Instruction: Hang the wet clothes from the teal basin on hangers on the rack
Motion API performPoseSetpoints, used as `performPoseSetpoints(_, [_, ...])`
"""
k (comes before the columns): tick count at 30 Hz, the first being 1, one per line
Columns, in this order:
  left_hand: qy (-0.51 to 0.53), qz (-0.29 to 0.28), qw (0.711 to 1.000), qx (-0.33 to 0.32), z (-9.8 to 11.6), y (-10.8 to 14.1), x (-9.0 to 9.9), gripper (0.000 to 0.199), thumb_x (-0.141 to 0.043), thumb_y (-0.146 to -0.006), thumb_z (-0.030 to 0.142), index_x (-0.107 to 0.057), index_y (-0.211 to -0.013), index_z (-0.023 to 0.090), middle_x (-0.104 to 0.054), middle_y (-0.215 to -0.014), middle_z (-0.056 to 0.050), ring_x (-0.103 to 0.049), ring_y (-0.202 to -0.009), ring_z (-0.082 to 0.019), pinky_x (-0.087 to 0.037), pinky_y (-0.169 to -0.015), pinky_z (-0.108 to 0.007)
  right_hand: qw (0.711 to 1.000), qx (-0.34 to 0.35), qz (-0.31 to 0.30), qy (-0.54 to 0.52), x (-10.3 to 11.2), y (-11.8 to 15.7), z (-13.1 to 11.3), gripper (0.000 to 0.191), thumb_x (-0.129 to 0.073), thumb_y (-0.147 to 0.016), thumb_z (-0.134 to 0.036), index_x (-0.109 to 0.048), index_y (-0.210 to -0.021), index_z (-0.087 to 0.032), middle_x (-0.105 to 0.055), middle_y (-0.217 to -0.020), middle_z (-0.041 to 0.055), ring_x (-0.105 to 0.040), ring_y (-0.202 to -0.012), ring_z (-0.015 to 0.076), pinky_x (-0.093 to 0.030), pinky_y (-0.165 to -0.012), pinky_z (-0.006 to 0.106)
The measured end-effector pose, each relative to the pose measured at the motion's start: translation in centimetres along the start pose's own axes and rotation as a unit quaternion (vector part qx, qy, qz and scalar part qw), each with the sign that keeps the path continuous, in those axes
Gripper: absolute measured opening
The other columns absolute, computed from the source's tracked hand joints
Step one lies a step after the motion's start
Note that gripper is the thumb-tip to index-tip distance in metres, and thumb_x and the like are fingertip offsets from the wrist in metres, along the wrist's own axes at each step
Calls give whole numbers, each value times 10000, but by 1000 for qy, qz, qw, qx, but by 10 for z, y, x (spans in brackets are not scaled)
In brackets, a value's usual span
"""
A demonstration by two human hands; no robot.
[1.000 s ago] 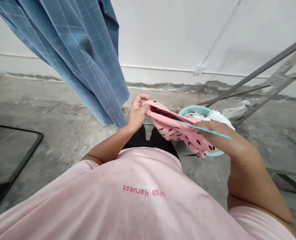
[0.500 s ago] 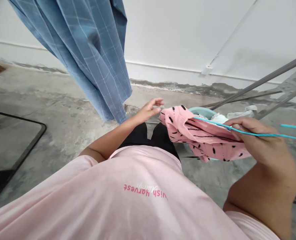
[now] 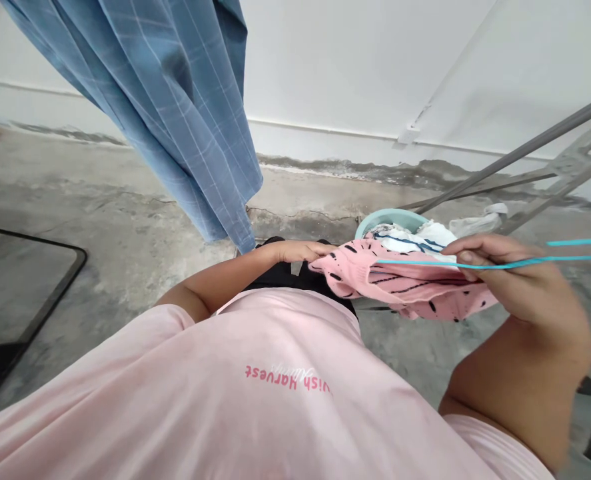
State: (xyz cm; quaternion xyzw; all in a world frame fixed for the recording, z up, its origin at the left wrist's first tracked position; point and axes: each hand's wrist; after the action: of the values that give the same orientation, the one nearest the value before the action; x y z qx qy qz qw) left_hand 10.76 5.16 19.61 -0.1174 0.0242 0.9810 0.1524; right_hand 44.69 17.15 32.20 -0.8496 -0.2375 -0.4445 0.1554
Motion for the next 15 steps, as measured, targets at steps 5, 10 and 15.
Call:
performPoseSetpoints(5, [-86,94,989,-81,-18,3,-13,146,-752,-459,206,-703,-579,274,-681,-644,36,-642,-593,-186,-510,-544,-274,1000,-1,-1,-29,-2,3,-9,268,-653,-777,-503,-724,-905,-278,-715,-895,63,-669,-769,239,-517,-584,327])
performPoseSetpoints(10, [-138,91,974,-154,8,-13,-2,94,-776,-620,205,-700,-579,240,-646,-711,-21,-620,-746,-196,-501,-773,-319,997,71,28,22,4,14,-25,268,-589,-822,-502,-710,-931,-289,-718,-968,51,-673,-872,254,-518,-713,376])
performPoseSetpoints(15, [-75,371,839,-391,78,-15,9,180,-722,-862,240,-672,-689,223,-583,-882,-41,-530,-926,-204,-402,-947,-342,983,63,94,146,7,9,-27,360,-464,-873,-535,-704,-948,-277,-710,-989,74,-667,-923,272,-504,-791,416])
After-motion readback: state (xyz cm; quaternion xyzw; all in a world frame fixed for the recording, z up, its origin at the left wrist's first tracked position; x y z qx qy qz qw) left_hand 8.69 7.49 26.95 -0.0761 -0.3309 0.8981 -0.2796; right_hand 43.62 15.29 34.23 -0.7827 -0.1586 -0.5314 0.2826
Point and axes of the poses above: each hand's wrist, its own y-axis away from the middle knuckle, its own x-axis out of the back of the hand, z = x × y
